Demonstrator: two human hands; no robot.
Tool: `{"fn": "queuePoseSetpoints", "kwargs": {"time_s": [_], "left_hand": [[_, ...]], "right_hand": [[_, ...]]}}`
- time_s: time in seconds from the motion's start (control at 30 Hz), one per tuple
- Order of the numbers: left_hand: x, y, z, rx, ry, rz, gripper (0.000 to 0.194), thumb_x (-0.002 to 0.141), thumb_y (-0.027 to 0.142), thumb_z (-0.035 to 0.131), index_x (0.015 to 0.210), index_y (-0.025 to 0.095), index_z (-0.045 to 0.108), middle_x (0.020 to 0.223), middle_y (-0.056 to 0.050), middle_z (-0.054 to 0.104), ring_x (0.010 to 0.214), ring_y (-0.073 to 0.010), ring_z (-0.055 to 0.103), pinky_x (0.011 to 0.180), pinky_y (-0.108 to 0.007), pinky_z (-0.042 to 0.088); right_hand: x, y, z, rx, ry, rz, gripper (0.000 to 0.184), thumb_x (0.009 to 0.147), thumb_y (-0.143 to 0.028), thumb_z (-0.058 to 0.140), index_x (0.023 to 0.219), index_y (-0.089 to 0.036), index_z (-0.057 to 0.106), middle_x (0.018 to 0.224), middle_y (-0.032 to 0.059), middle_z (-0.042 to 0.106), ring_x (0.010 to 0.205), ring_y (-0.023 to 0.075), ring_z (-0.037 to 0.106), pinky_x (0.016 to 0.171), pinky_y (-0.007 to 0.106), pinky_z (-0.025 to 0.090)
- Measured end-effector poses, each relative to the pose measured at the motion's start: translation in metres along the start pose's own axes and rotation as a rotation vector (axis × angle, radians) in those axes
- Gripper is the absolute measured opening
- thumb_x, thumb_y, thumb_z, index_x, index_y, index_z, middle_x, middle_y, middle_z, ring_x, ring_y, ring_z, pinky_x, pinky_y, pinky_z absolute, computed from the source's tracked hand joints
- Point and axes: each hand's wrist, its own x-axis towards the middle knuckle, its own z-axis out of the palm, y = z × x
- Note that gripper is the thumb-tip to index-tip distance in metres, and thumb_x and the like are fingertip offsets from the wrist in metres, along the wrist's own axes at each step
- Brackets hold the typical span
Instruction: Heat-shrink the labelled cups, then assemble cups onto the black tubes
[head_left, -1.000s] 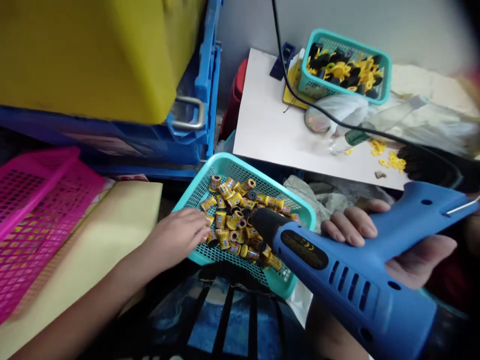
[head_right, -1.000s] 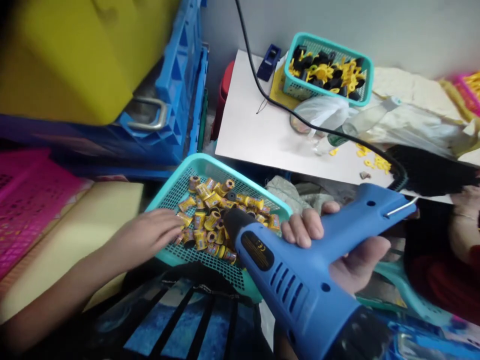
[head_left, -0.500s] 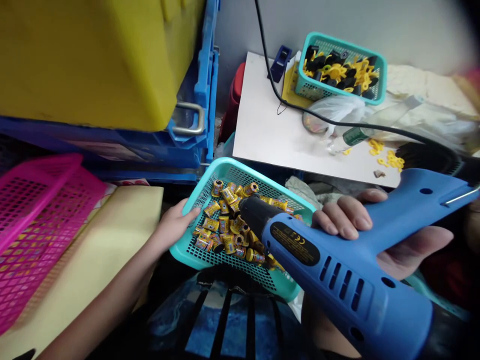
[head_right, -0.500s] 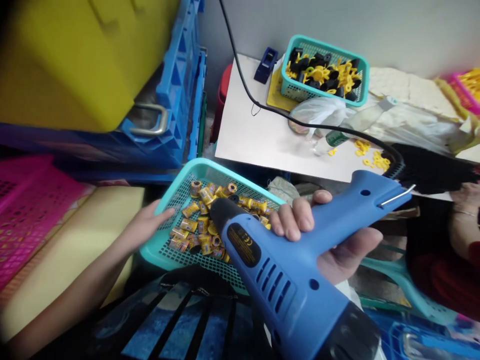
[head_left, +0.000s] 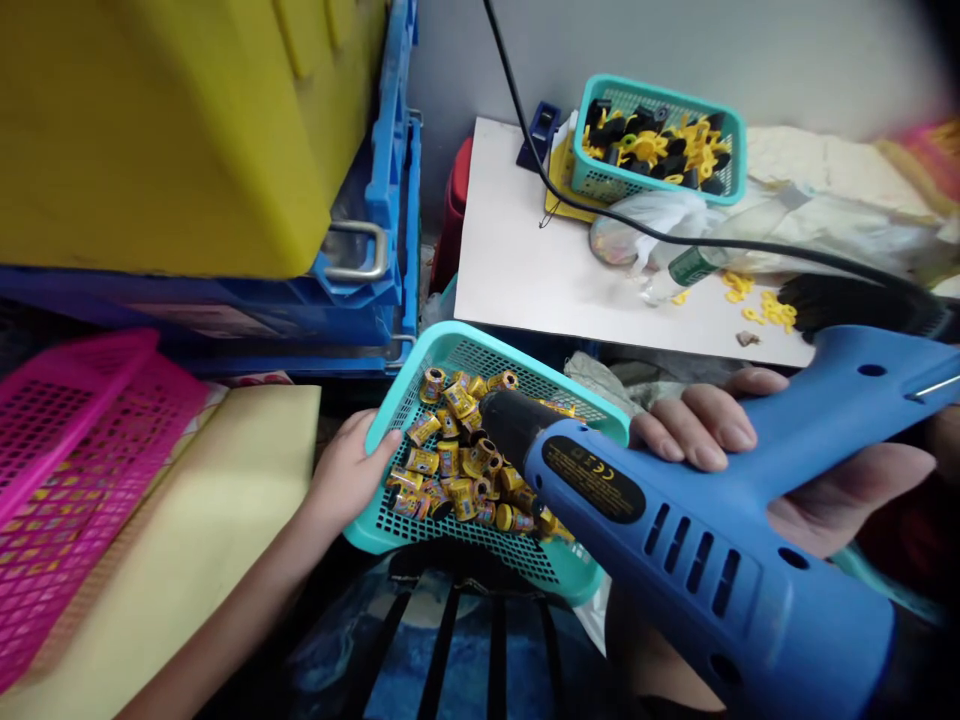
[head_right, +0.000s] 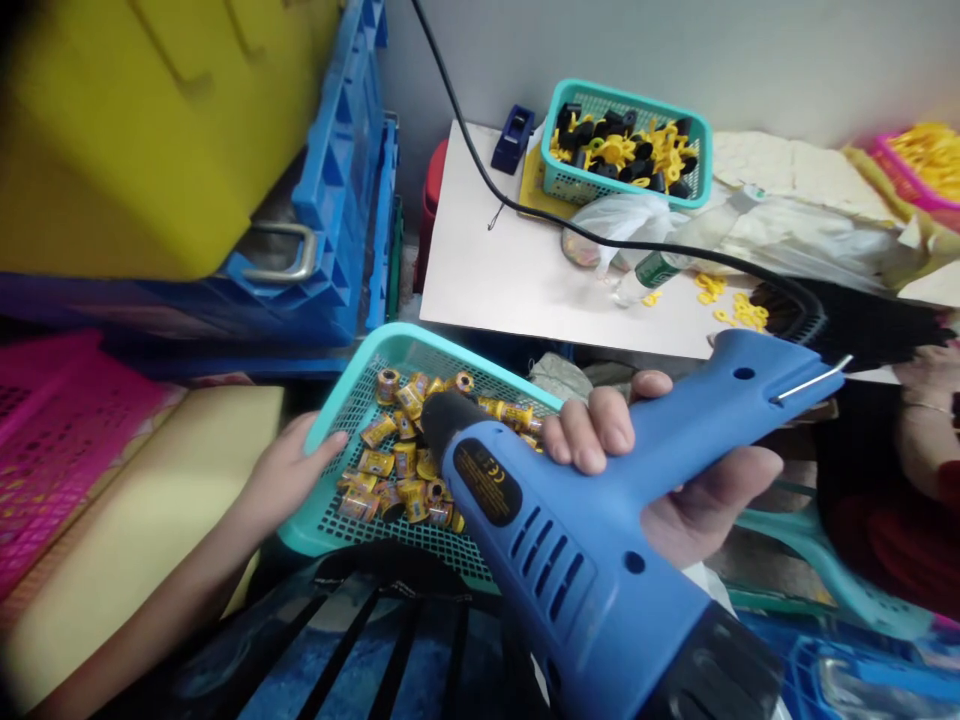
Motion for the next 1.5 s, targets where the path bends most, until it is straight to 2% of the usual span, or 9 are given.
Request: {"fn": "queuePoseSetpoints", "kwargs": {"time_s": [0.17,0.3,0.53,0.83,0.93,1.13,1.23,1.33,1.5], "left_hand": [[-0.001,0.002,0.002,0.030,0.023,0.055,0.048,0.081,0.052,0.043,0.106,0.017,0.065,0.115,-0.011,0.066,0.109,-0.0299,0.062,0.101,-0.043,0.047],[-0.004,0.003,0.002,0.063,0.041,0.084,0.049,0.082,0.051,0.043,0.107,0.016,0.066,0.115,-0.012,0.066,0.109,-0.0297,0.062,0.102,-0.043,0.047],[-0.007,0.005,0.003,0.080,0.059,0.091,0.054,0.082,0.051,0.042,0.110,0.013,0.066,0.119,-0.014,0.065,0.112,-0.0305,0.061,0.104,-0.043,0.045],[-0.013,0.009,0.003,0.074,0.077,0.113,0.054,0.083,0.051,0.041,0.110,0.012,0.066,0.119,-0.015,0.064,0.111,-0.0307,0.061,0.105,-0.044,0.045],[-0.013,0.008,0.004,0.067,0.086,0.128,0.053,0.084,0.051,0.042,0.112,0.012,0.066,0.120,-0.014,0.064,0.112,-0.0306,0.060,0.105,-0.045,0.045],[-0.013,0.007,0.004,0.078,0.091,0.159,0.053,0.085,0.049,0.042,0.115,0.012,0.066,0.123,-0.014,0.064,0.114,-0.0308,0.059,0.105,-0.046,0.045],[-0.014,0.009,0.004,0.085,0.085,0.142,0.054,0.085,0.050,0.041,0.115,0.012,0.065,0.123,-0.014,0.064,0.115,-0.0310,0.059,0.105,-0.046,0.045],[-0.013,0.011,0.004,0.083,0.083,0.125,0.054,0.084,0.050,0.041,0.114,0.013,0.066,0.123,-0.014,0.064,0.115,-0.0311,0.059,0.105,-0.046,0.045],[-0.011,0.013,0.004,0.091,0.088,0.135,0.051,0.084,0.050,0.042,0.112,0.014,0.066,0.122,-0.013,0.065,0.114,-0.0314,0.059,0.104,-0.047,0.046]], "right_hand": [[-0.001,0.001,0.004,0.034,-0.086,-0.001,0.047,0.061,-0.042,0.084,0.090,-0.021,0.055,0.056,-0.0097,0.037,0.040,0.0056,0.028,0.041,0.021,0.036],[0.000,0.003,0.012,0.086,-0.062,0.002,0.047,0.061,-0.041,0.084,0.091,-0.020,0.054,0.057,-0.0099,0.038,0.042,0.0043,0.029,0.043,0.019,0.038],[0.001,0.004,0.019,0.184,-0.049,0.011,0.048,0.058,-0.029,0.085,0.094,-0.019,0.055,0.061,-0.0094,0.042,0.048,0.0044,0.043,0.050,0.019,0.047],[0.016,-0.007,-0.004,0.156,-0.105,-0.048,0.055,0.061,-0.051,0.087,0.093,-0.016,0.057,0.067,-0.0070,0.051,0.057,0.0054,0.054,0.060,0.022,0.056],[0.022,-0.005,-0.006,0.181,-0.057,-0.055,0.054,0.061,-0.050,0.086,0.090,-0.016,0.057,0.069,-0.0065,0.054,0.058,0.0058,0.056,0.061,0.022,0.057],[0.035,0.004,-0.012,0.290,0.067,-0.029,0.045,0.079,-0.060,0.060,0.085,-0.016,0.055,0.062,-0.0048,0.052,0.052,0.0072,0.054,0.054,0.022,0.051],[0.030,0.003,-0.012,0.301,0.078,-0.010,0.044,0.078,-0.058,0.064,0.087,-0.016,0.055,0.065,-0.0047,0.052,0.055,0.0072,0.055,0.057,0.022,0.051],[0.020,0.002,-0.009,0.280,0.011,0.054,0.048,0.069,-0.050,0.079,0.095,-0.015,0.057,0.069,-0.0056,0.052,0.058,0.0061,0.055,0.060,0.021,0.053],[0.013,0.004,-0.004,0.215,-0.041,0.103,0.055,0.059,-0.048,0.087,0.093,-0.016,0.057,0.064,-0.0073,0.045,0.053,0.0051,0.048,0.053,0.020,0.050]]}}
